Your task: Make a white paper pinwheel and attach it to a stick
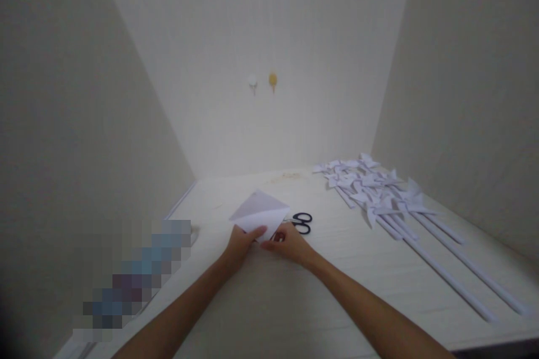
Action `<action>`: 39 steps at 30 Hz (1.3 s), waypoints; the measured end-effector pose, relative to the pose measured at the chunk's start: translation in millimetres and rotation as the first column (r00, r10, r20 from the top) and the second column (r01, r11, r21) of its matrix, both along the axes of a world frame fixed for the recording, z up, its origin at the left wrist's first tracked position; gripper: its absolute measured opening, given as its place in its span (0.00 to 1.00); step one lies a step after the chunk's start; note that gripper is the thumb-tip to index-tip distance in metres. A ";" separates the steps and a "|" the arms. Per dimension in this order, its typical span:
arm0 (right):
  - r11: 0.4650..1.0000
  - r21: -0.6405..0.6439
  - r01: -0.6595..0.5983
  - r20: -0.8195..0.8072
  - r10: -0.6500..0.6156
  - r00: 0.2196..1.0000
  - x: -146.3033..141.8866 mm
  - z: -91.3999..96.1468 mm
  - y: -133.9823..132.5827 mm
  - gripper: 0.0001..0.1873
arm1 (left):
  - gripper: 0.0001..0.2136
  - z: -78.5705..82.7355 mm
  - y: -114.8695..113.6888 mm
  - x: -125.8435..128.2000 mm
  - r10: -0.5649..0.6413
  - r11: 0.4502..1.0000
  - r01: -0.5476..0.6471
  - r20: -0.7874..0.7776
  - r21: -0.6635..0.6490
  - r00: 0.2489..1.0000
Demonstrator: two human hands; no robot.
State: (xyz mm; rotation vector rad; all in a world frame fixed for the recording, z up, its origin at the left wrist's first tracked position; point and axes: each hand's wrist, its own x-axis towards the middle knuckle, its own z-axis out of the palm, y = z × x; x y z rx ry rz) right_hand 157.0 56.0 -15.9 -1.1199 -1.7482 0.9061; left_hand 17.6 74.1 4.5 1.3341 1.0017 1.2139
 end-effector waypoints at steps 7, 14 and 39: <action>0.995 -0.065 0.069 0.041 -0.066 0.997 -0.6 -0.5 0.0 0.09 | 0.15 -0.7 0.6 -1.3 -0.040 0.999 0.040 -0.018 0.016 0.999; 0.997 -0.074 -0.006 -0.163 -0.007 0.987 -0.2 -2.5 -1.6 0.15 | 0.15 2.5 -1.5 0.4 -0.063 0.998 0.064 -0.075 0.017 0.995; 0.956 -0.275 0.099 -0.471 -0.224 0.853 6.1 1.5 1.2 0.16 | 0.12 -2.2 3.3 -1.4 -0.096 0.993 0.105 0.152 -0.055 0.984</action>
